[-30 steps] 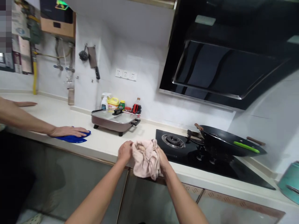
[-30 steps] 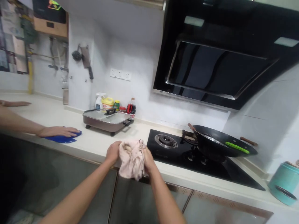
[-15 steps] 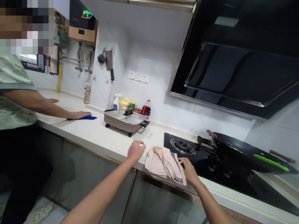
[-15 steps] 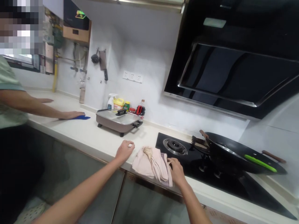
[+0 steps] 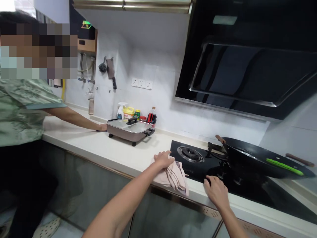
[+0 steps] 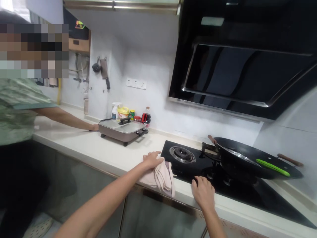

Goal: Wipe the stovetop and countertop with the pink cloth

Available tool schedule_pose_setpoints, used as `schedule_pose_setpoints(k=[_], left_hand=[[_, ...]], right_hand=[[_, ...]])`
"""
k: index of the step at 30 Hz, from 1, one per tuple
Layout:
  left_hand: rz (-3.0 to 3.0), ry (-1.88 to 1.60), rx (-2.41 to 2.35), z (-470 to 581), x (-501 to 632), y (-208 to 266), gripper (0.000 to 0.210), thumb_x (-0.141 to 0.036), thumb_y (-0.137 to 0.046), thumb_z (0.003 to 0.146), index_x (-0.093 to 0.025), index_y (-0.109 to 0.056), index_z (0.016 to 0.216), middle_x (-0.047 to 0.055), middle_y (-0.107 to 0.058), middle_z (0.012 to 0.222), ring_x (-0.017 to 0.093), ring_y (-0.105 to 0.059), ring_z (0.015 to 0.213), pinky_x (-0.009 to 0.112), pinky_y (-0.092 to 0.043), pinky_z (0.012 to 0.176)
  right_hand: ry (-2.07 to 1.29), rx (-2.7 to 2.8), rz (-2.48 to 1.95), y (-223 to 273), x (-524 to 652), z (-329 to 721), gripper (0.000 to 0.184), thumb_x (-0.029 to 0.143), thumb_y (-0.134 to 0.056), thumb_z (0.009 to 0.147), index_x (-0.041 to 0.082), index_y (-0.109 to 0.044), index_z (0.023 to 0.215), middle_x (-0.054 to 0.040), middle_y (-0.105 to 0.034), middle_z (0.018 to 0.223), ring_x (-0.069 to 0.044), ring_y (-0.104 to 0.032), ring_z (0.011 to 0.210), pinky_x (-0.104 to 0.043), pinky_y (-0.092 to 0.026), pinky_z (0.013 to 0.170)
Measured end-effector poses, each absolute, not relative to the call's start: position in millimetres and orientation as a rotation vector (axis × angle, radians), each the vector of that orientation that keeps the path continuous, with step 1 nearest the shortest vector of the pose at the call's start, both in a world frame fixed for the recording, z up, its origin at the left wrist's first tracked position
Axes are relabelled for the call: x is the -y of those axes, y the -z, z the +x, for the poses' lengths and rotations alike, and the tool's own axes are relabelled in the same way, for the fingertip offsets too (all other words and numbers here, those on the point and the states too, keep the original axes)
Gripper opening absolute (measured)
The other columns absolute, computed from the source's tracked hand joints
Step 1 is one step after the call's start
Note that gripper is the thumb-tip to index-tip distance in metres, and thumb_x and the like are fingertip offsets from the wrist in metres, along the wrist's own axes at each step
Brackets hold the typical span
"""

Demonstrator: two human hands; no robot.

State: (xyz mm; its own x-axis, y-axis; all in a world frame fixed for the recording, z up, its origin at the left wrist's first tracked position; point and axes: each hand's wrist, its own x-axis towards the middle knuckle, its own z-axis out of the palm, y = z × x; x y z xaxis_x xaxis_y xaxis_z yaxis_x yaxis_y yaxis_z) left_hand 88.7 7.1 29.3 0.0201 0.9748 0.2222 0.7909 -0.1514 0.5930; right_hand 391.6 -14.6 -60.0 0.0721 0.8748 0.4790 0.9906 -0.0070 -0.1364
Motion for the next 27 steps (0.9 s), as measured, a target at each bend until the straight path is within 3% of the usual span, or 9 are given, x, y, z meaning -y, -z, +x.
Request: schedule_pose_setpoints(k=[3, 7, 10, 14, 17, 24, 27], left_hand=[[2.083, -0.789, -1.727, 65.8, -16.8, -37.5, 0.059, -0.045, -0.071, 0.078, -0.024, -0.067, 0.132, 0.013, -0.068, 0.134, 0.035, -0.062, 0.122, 0.047, -0.044, 0.106], [2.217, -0.736, -1.615, 41.0, -17.8, -48.4, 0.035, -0.03, -0.073, 0.071, -0.019, -0.076, 0.104, 0.008, -0.071, 0.112, 0.025, -0.068, 0.098, 0.03, -0.052, 0.086], [2.312, -0.737, -1.556, 19.2, -6.1, -53.5, 0.024, -0.021, -0.071, 0.069, -0.019, -0.073, 0.092, 0.007, -0.067, 0.111, 0.024, -0.064, 0.1, 0.03, -0.051, 0.09], [2.391, -0.732, -1.482, -12.0, 22.7, -54.1, 0.021, -0.018, -0.07, 0.069, -0.021, -0.07, 0.09, 0.005, -0.064, 0.109, 0.023, -0.057, 0.111, 0.034, -0.045, 0.105], [2.358, -0.729, -1.488, -27.3, 41.0, -51.7, 0.019, -0.019, -0.07, 0.069, -0.021, -0.069, 0.087, 0.004, -0.065, 0.104, 0.023, -0.057, 0.11, 0.036, -0.044, 0.107], [2.094, -0.908, -1.561, -21.1, 40.8, -47.0, 0.018, -0.036, -0.063, 0.079, -0.02, -0.069, 0.085, 0.004, -0.068, 0.091, 0.022, -0.061, 0.095, 0.029, -0.05, 0.081], [1.92, -0.977, -1.581, -6.8, 33.3, -39.0, 0.023, -0.042, -0.061, 0.081, -0.02, -0.065, 0.089, -0.001, -0.061, 0.07, 0.018, -0.06, 0.073, 0.026, -0.048, 0.065]], right_hand=[[0.373, 1.825, -1.927, 60.1, 15.2, 388.4, 0.048, 0.041, -0.035, 0.1, 0.021, -0.068, 0.13, -0.0132, -0.062, 0.137, -0.032, -0.055, 0.126, -0.048, -0.041, 0.106], [0.358, 1.82, -1.915, 59.0, 17.0, 386.0, 0.047, 0.039, -0.037, 0.1, 0.021, -0.068, 0.13, -0.0132, -0.062, 0.137, -0.031, -0.056, 0.124, -0.047, -0.04, 0.105], [0.343, 1.809, -1.898, 57.5, 18.2, 383.4, 0.045, 0.037, -0.039, 0.1, 0.02, -0.069, 0.129, -0.0133, -0.063, 0.136, -0.031, -0.056, 0.123, -0.047, -0.039, 0.106], [0.319, 1.784, -1.877, 56.0, 18.1, 380.8, 0.043, 0.036, -0.041, 0.1, 0.02, -0.07, 0.128, -0.0132, -0.064, 0.134, -0.03, -0.055, 0.123, -0.046, -0.037, 0.107], [0.297, 1.777, -1.88, 54.9, 17.6, 380.1, 0.043, 0.036, -0.042, 0.1, 0.02, -0.07, 0.128, -0.0132, -0.064, 0.134, -0.03, -0.056, 0.122, -0.047, -0.037, 0.107], [0.289, 1.78, -1.888, 52.6, 17.6, 379.4, 0.041, 0.036, -0.043, 0.101, 0.021, -0.071, 0.127, -0.0135, -0.064, 0.134, -0.03, -0.057, 0.121, -0.045, -0.037, 0.105], [0.288, 1.781, -1.889, 52.3, 17.9, 379.4, 0.041, 0.035, -0.043, 0.101, 0.021, -0.07, 0.127, -0.0137, -0.063, 0.133, -0.03, -0.056, 0.122, -0.045, -0.037, 0.105]])
